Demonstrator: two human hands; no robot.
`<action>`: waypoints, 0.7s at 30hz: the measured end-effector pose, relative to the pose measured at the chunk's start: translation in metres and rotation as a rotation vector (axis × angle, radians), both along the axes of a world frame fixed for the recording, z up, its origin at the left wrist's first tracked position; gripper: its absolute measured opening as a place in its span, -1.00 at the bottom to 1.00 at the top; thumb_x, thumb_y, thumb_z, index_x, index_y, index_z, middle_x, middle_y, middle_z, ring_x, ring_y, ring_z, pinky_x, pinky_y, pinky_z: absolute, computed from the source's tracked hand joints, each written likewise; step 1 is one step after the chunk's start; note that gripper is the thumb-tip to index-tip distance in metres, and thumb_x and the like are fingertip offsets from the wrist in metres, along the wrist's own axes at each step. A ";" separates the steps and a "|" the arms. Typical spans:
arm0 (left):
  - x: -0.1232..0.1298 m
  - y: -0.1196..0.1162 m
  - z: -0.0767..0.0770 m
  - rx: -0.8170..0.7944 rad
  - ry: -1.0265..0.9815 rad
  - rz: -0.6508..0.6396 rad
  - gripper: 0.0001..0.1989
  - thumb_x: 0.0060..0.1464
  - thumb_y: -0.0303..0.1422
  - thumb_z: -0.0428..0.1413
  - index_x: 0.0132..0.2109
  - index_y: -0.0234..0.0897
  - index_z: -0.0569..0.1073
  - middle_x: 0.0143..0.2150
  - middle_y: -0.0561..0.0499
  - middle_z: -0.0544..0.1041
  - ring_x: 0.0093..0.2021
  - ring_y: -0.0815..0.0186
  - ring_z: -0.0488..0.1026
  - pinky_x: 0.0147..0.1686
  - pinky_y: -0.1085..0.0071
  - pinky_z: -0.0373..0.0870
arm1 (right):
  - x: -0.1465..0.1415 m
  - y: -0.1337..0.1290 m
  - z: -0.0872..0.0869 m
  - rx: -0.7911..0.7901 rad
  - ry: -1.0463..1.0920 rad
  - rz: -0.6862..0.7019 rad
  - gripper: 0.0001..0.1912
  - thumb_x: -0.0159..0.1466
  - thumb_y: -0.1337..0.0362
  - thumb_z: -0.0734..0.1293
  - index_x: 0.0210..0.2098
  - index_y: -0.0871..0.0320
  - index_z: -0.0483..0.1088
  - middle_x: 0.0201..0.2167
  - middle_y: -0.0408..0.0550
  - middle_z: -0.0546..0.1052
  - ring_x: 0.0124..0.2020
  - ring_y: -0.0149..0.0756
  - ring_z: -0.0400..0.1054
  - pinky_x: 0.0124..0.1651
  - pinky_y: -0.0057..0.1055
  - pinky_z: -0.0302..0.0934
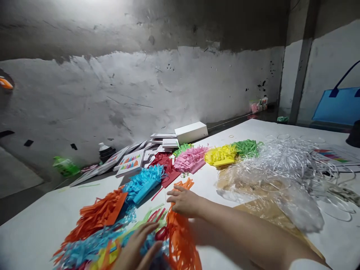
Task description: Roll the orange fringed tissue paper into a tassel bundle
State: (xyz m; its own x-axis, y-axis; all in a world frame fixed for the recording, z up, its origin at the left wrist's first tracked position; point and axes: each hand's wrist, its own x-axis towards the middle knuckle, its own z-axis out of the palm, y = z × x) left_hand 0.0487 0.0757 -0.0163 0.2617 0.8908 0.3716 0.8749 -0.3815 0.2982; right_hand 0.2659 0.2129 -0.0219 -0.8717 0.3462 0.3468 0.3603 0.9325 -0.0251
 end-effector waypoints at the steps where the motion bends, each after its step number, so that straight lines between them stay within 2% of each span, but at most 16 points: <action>1: 0.019 0.002 -0.008 0.015 0.037 -0.010 -0.52 0.22 -0.04 0.09 0.11 -0.26 0.55 0.12 -0.24 0.61 0.14 0.01 0.55 0.08 0.14 0.54 | -0.003 0.000 0.001 0.012 -0.013 0.024 -0.82 0.29 0.47 0.32 -0.31 0.16 0.56 -0.02 0.02 0.60 0.22 -0.16 0.31 0.47 -0.15 -0.19; 2: 0.036 0.004 -0.015 0.010 0.079 0.003 -0.46 0.22 -0.01 0.09 0.13 -0.34 0.52 0.13 -0.30 0.60 0.16 -0.02 0.53 0.11 0.11 0.51 | -0.002 -0.004 0.001 0.019 -0.016 0.026 -0.83 0.27 0.47 0.31 -0.34 0.18 0.54 -0.16 0.03 0.62 0.10 -0.17 0.40 0.46 -0.16 -0.17; 4: 0.062 0.006 -0.020 -0.063 0.186 0.063 -0.39 0.18 0.01 0.13 0.14 -0.43 0.49 0.10 -0.36 0.59 0.13 -0.06 0.54 0.09 0.10 0.51 | 0.007 -0.019 0.000 0.022 0.005 -0.013 -0.86 0.26 0.45 0.30 -0.32 0.22 0.52 -0.31 0.04 0.60 -0.12 -0.17 0.46 0.43 -0.13 -0.10; 7: 0.089 0.010 -0.017 -0.166 0.284 0.176 -0.52 0.24 -0.19 0.12 0.15 -0.48 0.47 0.04 -0.35 0.60 0.04 -0.07 0.57 0.01 0.09 0.50 | 0.037 -0.048 -0.006 -0.005 0.059 -0.109 -0.89 0.23 0.40 0.30 -0.28 0.21 0.48 -0.34 0.02 0.57 -0.28 -0.21 0.44 0.34 -0.14 0.06; 10: 0.105 0.018 -0.014 -0.175 0.305 0.227 -0.58 0.29 -0.32 0.05 0.17 -0.53 0.43 0.03 -0.36 0.61 0.03 -0.05 0.57 -0.02 0.13 0.48 | 0.071 -0.072 -0.014 -0.048 0.114 -0.205 -0.84 0.18 0.45 0.30 -0.25 0.18 0.44 -0.32 -0.01 0.58 -0.28 -0.23 0.45 0.26 -0.15 0.15; 14: 0.124 0.034 -0.019 -0.147 0.365 0.240 -0.52 0.27 -0.05 0.07 -0.01 -0.45 0.51 -0.14 -0.23 0.64 -0.09 0.04 0.61 -0.15 0.18 0.51 | 0.102 -0.091 -0.024 -0.109 0.192 -0.320 -0.80 0.18 0.53 0.28 -0.25 0.19 0.44 -0.31 -0.01 0.60 -0.25 -0.21 0.47 0.12 -0.16 0.27; 16: 0.133 0.043 -0.022 -0.103 0.412 0.266 -0.57 0.28 -0.03 0.07 -0.14 -0.37 0.52 -0.23 -0.12 0.63 -0.21 0.14 0.60 -0.22 0.18 0.52 | 0.110 -0.099 -0.026 -0.130 0.219 -0.352 -0.79 0.18 0.56 0.27 -0.29 0.19 0.44 -0.34 -0.02 0.60 -0.27 -0.20 0.46 0.02 -0.19 0.32; 19: 0.144 0.050 -0.023 -0.007 0.454 0.229 -0.75 0.30 -0.24 0.12 -0.26 -0.34 0.50 -0.36 0.06 0.56 -0.38 0.32 0.54 -0.33 0.31 0.50 | 0.119 -0.113 -0.020 -0.141 0.247 -0.358 -0.80 0.18 0.55 0.29 -0.29 0.18 0.46 -0.33 -0.03 0.60 -0.27 -0.21 0.46 -0.02 -0.21 0.34; 21: 0.149 0.044 -0.022 0.095 0.446 0.086 -0.81 0.29 -0.42 0.08 -0.32 -0.33 0.48 -0.42 0.09 0.53 -0.44 0.35 0.51 -0.41 0.39 0.46 | 0.127 -0.125 -0.013 -0.133 0.278 -0.366 -0.76 0.21 0.52 0.29 -0.17 0.20 0.47 -0.20 0.04 0.61 -0.15 -0.17 0.46 0.05 -0.19 0.33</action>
